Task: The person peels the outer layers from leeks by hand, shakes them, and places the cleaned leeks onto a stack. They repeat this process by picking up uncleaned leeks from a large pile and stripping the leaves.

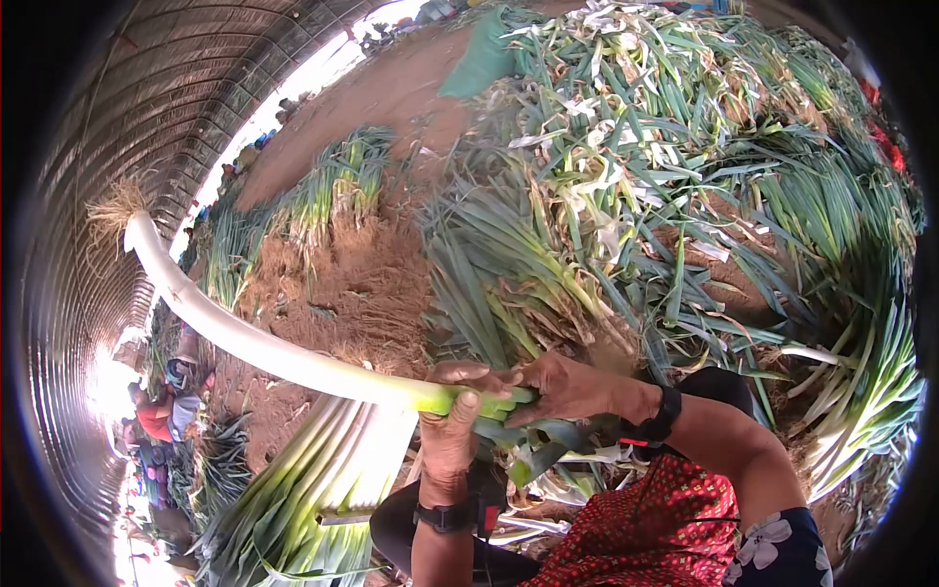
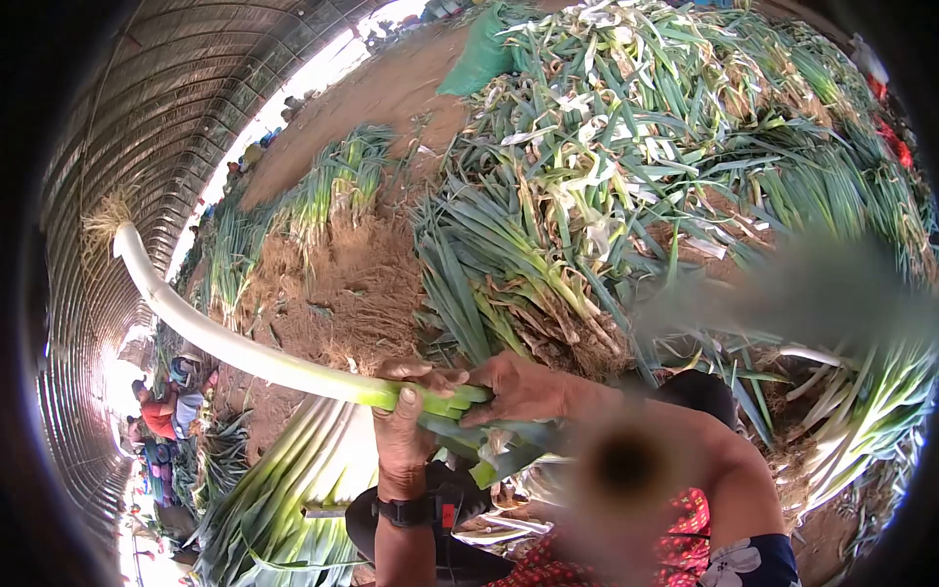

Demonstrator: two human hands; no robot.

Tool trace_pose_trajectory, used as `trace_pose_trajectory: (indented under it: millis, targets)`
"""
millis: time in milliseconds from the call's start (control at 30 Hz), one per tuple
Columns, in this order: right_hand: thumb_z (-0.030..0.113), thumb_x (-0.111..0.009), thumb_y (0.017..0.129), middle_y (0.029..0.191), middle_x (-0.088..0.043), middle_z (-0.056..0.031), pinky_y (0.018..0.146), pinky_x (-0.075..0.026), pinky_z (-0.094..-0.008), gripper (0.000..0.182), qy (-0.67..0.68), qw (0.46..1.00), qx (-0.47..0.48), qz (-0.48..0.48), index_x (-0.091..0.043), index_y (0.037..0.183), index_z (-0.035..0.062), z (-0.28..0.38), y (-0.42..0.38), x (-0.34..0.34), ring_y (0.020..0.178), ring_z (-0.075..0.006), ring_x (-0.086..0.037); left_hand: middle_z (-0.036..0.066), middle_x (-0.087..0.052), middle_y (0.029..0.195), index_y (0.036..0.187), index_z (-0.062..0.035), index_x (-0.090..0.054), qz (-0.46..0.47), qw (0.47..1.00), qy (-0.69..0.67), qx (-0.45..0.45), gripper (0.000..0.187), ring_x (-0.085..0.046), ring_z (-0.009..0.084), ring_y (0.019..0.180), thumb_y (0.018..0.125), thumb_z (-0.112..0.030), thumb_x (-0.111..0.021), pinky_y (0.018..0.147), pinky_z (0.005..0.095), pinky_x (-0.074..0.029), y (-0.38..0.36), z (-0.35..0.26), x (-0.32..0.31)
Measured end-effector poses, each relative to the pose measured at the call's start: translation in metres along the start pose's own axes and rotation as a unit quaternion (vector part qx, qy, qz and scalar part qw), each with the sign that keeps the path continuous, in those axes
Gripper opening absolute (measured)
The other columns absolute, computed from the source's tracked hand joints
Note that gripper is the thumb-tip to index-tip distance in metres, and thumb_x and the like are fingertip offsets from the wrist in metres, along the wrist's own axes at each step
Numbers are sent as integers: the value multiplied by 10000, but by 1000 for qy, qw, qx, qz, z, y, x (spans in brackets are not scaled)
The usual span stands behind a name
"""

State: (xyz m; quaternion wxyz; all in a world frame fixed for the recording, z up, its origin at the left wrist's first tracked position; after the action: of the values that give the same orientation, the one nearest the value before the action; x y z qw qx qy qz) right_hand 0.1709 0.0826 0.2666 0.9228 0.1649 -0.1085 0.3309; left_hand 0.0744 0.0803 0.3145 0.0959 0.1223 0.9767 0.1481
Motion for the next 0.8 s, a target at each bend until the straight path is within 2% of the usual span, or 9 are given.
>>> trace_pose_trajectory:
  millis: [67, 167, 333, 400, 533, 567, 600, 667, 800]
  targets:
    - [207, -763, 819, 982, -697, -97, 804, -511, -306, 337, 15, 994, 40, -105, -672, 1092, 32, 3, -3, 18, 877, -159, -639, 35, -547, 730, 1108, -51, -545, -1, 1000, -22, -13, 349, -634, 210, 813, 916, -325, -647, 874, 492, -513, 0, 3, 2]
    - [183, -747, 833, 990, -698, -112, 801, -526, -282, 317, 65, 983, -20, -171, -673, 1096, 21, 12, -9, 61, 905, -163, -656, 28, -524, 762, 1007, -89, -540, -145, 985, -47, -81, 274, -535, 166, 724, 924, -332, -637, 883, 478, -496, 10, -27, 46]
    - [210, -727, 849, 1095, -669, -165, 895, -524, -317, 396, -29, 997, -72, 21, -623, 1146, -31, 2, -11, 14, 963, -221, -658, -6, -445, 740, 964, -113, -523, -255, 954, -77, -135, 302, -478, 151, 738, 946, -410, -579, 898, 422, -457, 9, -71, 65]
    - [241, -738, 830, 1107, -650, -186, 872, -518, -362, 509, -235, 967, 56, -86, -556, 1232, -13, 8, -10, -2, 984, -310, -654, 7, -480, 750, 1008, -105, -528, -277, 938, -139, -158, 351, -504, 162, 746, 918, -432, -617, 933, 463, -456, 3, -72, 64]
    - [250, -723, 834, 1063, -612, -237, 860, -465, -413, 591, -28, 988, 127, -84, -471, 1293, -24, -1, -5, -22, 935, -380, -594, 6, -472, 751, 1000, -100, -519, -277, 942, -92, -166, 352, -498, 167, 749, 926, -433, -605, 925, 469, -453, -2, -69, 52]
    - [247, -675, 865, 894, -627, -195, 711, -476, -434, 460, -113, 937, 258, -208, -530, 1222, -4, 28, -17, -8, 775, -359, -597, 4, -474, 749, 1002, -99, -520, -266, 943, -94, -177, 351, -500, 168, 741, 929, -432, -601, 899, 453, -458, -2, -71, 51]
    - [247, -675, 865, 894, -627, -195, 711, -476, -434, 460, -113, 937, 258, -208, -530, 1222, -4, 30, -20, -6, 775, -359, -597, 4, -474, 749, 1002, -99, -520, -267, 943, -94, -177, 351, -500, 168, 741, 929, -432, -601, 899, 453, -458, -3, -71, 52]
    - [258, -619, 891, 734, -623, -131, 594, -483, -429, 279, -168, 983, -69, -13, -611, 1067, 41, -27, -7, -21, 638, -311, -605, -4, -448, 729, 992, -101, -523, -268, 944, -56, -183, 362, -476, 150, 703, 938, -455, -577, 846, 424, -470, -5, -77, 58]
    - [333, -608, 852, 612, -596, -74, 563, -521, -391, 234, -472, 880, -38, -25, -632, 876, 101, -99, -23, 24, 559, -286, -614, -61, -426, 712, 980, -151, -533, -270, 937, -49, -215, 324, -453, 94, 685, 921, -462, -602, 736, 333, -497, -17, -108, 88]
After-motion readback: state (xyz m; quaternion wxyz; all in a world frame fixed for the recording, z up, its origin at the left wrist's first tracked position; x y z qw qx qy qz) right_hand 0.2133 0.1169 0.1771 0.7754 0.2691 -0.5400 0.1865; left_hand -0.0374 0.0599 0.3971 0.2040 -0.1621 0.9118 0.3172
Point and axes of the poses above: each hand's wrist, its own y-axis towards the middle knuckle, its own x-axis out of the back of the hand, z = x × y, the point moved 10 cm from there along y, towards the middle knuckle
